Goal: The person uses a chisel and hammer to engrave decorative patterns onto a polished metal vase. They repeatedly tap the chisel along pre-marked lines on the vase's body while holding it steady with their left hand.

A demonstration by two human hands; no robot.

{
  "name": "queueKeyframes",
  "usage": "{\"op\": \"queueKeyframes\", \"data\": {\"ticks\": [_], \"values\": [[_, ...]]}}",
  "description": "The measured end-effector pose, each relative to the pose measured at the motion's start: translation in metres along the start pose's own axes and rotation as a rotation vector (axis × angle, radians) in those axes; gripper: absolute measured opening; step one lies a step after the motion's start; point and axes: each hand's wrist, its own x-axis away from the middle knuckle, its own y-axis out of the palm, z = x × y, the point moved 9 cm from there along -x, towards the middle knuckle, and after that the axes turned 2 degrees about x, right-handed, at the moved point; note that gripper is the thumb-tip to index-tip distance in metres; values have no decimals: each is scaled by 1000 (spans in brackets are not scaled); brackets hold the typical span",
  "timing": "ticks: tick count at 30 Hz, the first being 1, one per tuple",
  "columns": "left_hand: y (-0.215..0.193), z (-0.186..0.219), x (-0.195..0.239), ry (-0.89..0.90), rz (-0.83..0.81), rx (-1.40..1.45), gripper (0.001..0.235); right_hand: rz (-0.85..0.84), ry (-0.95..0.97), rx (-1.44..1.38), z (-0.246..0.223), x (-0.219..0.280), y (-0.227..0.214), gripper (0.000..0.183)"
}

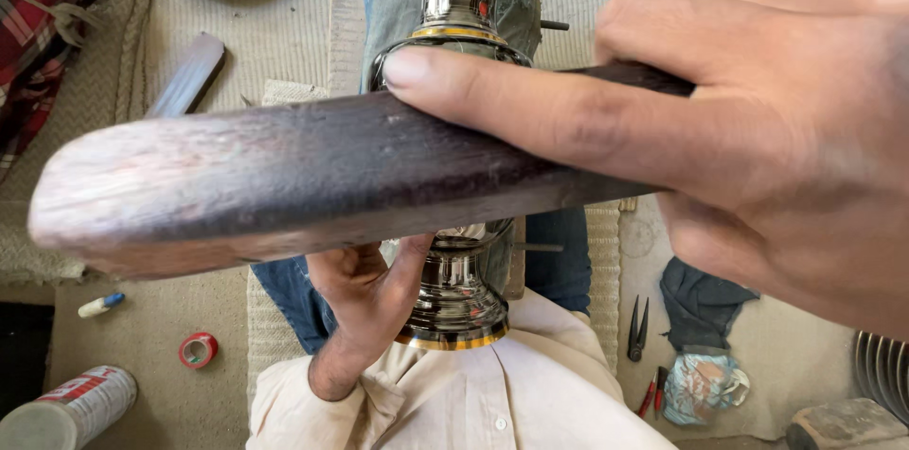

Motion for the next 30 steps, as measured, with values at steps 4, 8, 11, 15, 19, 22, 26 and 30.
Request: {"op": "queueKeyframes", "data": {"ticks": [4,8,11,15,19,22,26,30], "values": [[-1,-2,-1,14,-7,16,52,-39,-2,112,-2,-2,3,100],[1,0,-3,-26,-13,23,55,-99,1,134,3,9,21,108],[2,6,-14,-42,21,191,49,-77,126,-12,23,26,39,114],[13,21,-38,-33,-70,216,50,184,181,-548,42,58,65,104],[47,34,-65,-38,-299,0,49,220,515,-1143,42,91,136,107],[75,40,-74,-110,-449,-178,55,238,694,-1450,34,114,188,97],[94,61,-80,53,-550,-432,53,364,842,-1417,35,151,222,63],[94,64,-78,77,-554,-394,50,537,678,-1084,47,167,188,76]]}}
